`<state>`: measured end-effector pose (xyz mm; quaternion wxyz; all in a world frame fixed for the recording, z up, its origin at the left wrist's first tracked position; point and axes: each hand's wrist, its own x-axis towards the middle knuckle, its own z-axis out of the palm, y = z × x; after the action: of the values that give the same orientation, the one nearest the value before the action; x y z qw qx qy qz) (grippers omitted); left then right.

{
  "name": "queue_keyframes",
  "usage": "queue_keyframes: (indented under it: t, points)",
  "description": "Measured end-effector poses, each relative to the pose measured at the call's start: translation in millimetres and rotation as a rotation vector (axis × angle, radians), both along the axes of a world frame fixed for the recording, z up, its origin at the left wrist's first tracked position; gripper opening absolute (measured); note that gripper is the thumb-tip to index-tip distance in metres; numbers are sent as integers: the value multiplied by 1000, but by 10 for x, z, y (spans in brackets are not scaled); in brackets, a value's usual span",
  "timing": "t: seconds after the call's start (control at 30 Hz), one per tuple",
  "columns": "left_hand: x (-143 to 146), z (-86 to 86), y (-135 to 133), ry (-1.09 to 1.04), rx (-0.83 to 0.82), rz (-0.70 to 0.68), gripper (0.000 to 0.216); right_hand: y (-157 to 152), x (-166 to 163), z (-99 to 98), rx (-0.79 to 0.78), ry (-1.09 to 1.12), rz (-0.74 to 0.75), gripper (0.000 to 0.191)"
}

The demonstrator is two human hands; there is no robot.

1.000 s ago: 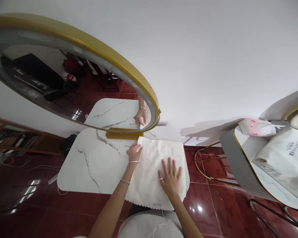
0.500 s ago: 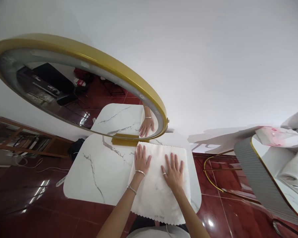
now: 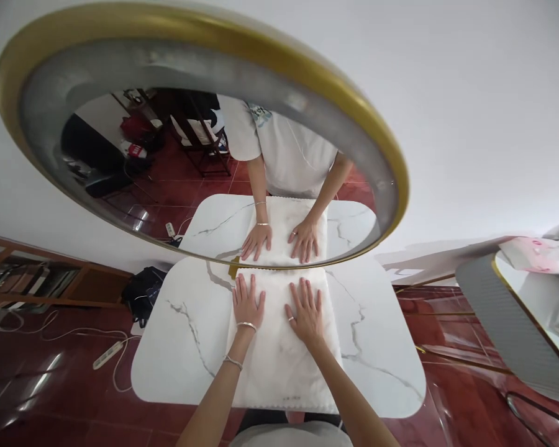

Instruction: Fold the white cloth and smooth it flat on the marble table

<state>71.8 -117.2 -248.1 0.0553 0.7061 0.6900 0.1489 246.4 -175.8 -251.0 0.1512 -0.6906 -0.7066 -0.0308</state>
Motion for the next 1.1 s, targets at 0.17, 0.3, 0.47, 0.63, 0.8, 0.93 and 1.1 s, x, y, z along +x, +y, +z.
queue_keyframes:
  t: [0.17,0.3,0.47,0.63,0.8,0.93,1.1]
  points:
    - [-519,10,131,17,-2,-20,59,152,-493,17,36,16,33,68]
    - [-1063,34,231,42,-21,-1,58,279,-1018,20,43,46,77,69]
    - [-1572,65,432,44,-53,45,58,501,-1599,31,60,91,79,68]
    - [-1753,111,806,30,-61,65,59,833,-1961,-31,117,150,42,67]
    - [-1884,153,1158,37,-101,52,60,1210,-2218,-113,68,187,16,57]
    - [-2074,150,1137,39,-92,91,59,1356,-2344,-117,28,202,38,54]
    - [-2456,135,709,2,-78,240,59,1161,-2518,-88,13,221,320,48]
